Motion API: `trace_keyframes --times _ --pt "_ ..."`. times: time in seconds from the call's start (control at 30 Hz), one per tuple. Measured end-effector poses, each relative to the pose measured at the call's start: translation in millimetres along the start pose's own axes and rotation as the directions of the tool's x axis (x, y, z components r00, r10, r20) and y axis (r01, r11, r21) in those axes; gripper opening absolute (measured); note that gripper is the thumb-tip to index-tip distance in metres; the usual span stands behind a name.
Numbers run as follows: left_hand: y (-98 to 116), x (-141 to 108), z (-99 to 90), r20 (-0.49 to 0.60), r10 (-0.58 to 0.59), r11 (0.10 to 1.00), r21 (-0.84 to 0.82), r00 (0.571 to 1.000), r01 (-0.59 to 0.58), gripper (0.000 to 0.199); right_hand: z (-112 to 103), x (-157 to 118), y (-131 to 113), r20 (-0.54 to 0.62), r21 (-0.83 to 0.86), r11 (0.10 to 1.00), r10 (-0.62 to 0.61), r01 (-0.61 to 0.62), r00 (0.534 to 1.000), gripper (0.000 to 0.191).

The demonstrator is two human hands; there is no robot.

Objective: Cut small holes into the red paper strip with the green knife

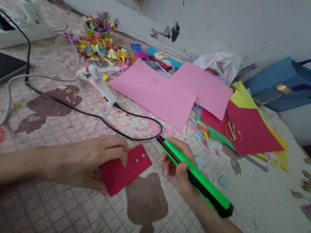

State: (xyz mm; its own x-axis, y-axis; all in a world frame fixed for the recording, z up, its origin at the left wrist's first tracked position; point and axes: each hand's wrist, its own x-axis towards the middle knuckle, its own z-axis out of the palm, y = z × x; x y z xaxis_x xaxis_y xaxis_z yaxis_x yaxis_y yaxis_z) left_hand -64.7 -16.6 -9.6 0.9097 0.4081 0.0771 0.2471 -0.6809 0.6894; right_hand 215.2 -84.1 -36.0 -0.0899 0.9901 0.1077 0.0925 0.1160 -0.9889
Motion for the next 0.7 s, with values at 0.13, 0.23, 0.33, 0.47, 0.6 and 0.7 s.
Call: trace_keyframes --times 0.13,0.23,0.33,0.47,0.6,0.7 --pt "-0.8 1.7 4.1 -0.016 0.029 0.999 -0.039 0.999 -0.029 0.034 0.9 0.9 2.4 -0.016 0.155 0.987 0.05 -0.047 0.999 0.06" --pt "0.6 5.5 6.4 -0.051 -0.013 0.994 -0.109 0.999 0.007 0.022 3.3 3.7 -3.1 -0.022 0.158 0.983 0.094 -0.089 0.995 0.04" --pt "-0.5 9.5 5.7 -0.092 -0.062 0.985 -0.166 0.994 0.046 0.021 6.9 6.1 -14.3 -0.006 0.07 0.993 0.095 -0.094 0.995 0.028" --pt "-5.7 12.3 -0.4 -0.048 -0.011 0.979 -0.205 0.999 0.001 0.031 13.8 3.6 -28.0 0.033 -0.02 0.999 0.043 -0.043 0.999 0.017" --pt "-10.0 11.1 -3.4 0.012 0.074 0.974 -0.217 0.997 -0.069 0.054 17.7 -3.1 -33.7 0.073 -0.101 0.995 0.01 -0.002 0.997 0.013" --pt "-11.0 8.8 -1.2 -0.012 0.11 0.974 -0.2 0.994 -0.11 0.048 16.4 -4.9 -31.7 0.037 -0.16 0.987 -0.012 0.018 0.999 0.02"
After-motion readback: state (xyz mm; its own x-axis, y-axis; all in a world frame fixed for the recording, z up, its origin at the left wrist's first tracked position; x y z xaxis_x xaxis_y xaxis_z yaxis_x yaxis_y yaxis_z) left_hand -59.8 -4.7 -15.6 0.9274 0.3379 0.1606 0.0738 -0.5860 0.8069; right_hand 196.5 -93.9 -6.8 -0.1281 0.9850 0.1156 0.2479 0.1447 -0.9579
